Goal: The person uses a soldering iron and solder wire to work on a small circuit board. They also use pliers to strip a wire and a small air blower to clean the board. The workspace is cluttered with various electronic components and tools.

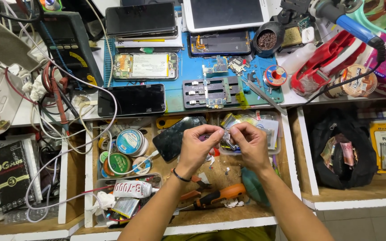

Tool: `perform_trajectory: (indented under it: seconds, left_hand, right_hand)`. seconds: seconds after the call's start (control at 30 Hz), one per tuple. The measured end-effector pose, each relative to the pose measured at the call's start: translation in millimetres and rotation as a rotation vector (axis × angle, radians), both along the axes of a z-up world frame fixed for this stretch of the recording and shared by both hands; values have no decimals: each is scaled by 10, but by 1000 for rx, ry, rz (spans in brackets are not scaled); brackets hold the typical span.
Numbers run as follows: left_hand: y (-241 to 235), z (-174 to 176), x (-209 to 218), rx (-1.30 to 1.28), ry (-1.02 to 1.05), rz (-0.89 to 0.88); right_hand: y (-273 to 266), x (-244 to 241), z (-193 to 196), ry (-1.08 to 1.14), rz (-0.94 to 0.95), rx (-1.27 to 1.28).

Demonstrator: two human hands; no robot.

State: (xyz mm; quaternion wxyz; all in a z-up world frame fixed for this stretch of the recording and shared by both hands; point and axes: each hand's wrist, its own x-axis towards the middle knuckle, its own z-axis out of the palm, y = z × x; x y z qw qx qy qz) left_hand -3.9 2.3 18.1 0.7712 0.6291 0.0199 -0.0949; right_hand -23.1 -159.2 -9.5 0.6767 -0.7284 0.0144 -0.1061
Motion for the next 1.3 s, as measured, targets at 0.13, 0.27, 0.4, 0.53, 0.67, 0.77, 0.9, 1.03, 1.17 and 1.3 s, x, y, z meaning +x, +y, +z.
perform_trajectory:
  seconds: [0.13, 0.27, 0.4, 0.53, 0.67, 0.77, 0.9, 1.03, 1.17, 1.3]
  left_hand:
    - [21, 4, 1, 18, -2, -28]
    - [16, -8, -2, 11, -14, 0]
    - [25, -53, 19, -44, -55, 87]
    - [36, -32, -24, -15, -182, 144]
    - [27, 7, -49, 160, -487, 143]
    - [26, -13, -47, 181, -493, 133]
    - [11, -32, -47, 185, -418, 85]
    - [-3, -69, -48, 193, -385, 48]
    - [7, -40, -65, 175, -252, -14]
    - [4, -11, -10, 87, -42, -30]
  right_hand:
    - [-10, -6, -16, 8, -9, -36]
    - [34, 3, 57, 4, -33, -12]
    - [-24, 20, 56, -37, -84, 28]
    - [-96, 35, -71, -35, -53, 51]
    - [-12, -10, -122, -9, 41, 107]
    - [-2, -9, -142, -21, 67, 107]
    - [-47, -8, -175, -41, 65, 95]
    - [-68, 17, -213, -38, 46, 99]
    - [-16, -26, -138, -48, 27, 81]
    - [14, 4, -64, -71, 9, 70]
